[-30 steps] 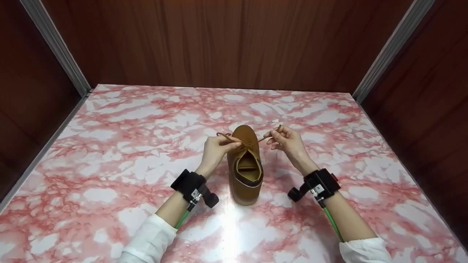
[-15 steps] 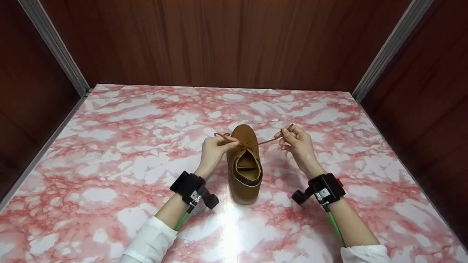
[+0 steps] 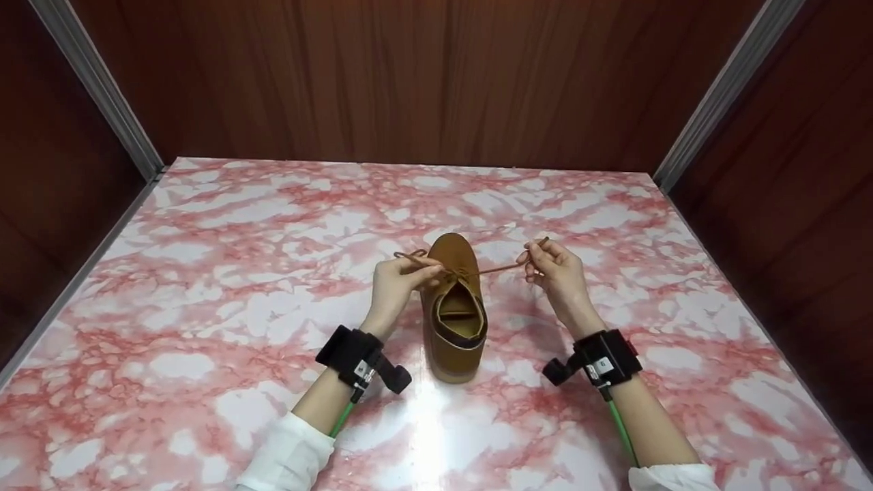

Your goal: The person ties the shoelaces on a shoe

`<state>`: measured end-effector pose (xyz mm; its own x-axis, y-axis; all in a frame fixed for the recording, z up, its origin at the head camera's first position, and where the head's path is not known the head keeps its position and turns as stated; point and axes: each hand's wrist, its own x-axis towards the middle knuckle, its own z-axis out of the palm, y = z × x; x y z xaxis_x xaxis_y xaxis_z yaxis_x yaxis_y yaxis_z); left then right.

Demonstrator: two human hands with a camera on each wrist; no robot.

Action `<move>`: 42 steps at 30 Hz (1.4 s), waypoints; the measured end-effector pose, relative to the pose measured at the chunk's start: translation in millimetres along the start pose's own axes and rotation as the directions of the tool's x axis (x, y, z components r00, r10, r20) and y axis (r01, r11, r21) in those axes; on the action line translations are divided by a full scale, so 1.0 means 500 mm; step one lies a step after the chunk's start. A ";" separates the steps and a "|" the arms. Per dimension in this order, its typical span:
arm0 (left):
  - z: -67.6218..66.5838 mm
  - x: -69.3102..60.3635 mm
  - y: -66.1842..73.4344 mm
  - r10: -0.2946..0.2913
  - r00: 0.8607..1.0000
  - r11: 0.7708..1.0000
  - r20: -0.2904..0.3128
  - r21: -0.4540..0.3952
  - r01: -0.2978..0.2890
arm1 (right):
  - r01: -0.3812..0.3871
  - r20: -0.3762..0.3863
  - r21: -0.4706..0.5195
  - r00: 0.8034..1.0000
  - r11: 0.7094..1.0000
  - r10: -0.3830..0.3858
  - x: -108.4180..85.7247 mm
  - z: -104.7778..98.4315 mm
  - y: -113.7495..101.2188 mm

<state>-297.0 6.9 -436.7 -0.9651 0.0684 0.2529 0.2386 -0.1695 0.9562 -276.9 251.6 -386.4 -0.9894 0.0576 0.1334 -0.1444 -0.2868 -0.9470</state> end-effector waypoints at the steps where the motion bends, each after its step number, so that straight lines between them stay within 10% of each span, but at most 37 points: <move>1: -0.003 0.005 -0.015 0.001 1.000 1.000 -0.001 -0.014 -0.001 | 0.007 -0.001 0.007 1.000 1.000 -0.007 -0.001 0.000 0.001; 16: 0.008 -0.042 0.115 -0.055 0.998 0.997 0.005 0.048 0.054 | 0.040 -0.028 0.067 0.999 0.997 -0.038 -0.002 -0.015 0.014; 34: -0.003 -0.037 0.114 -0.063 0.998 0.993 0.009 0.100 0.062 | 0.034 -0.084 0.206 0.996 0.978 -0.017 -0.001 -0.024 0.019; 42: -0.017 -0.015 0.062 -0.089 0.996 0.990 0.010 0.106 0.088 | 0.034 -0.137 0.239 0.991 0.970 -0.001 0.000 -0.030 0.023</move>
<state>-283.5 -7.0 -410.3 -0.9814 0.0935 0.1679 0.1630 -0.0573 0.9850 -278.4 262.8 -401.9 -0.9778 0.1879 0.0929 -0.1773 -0.5051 -0.8447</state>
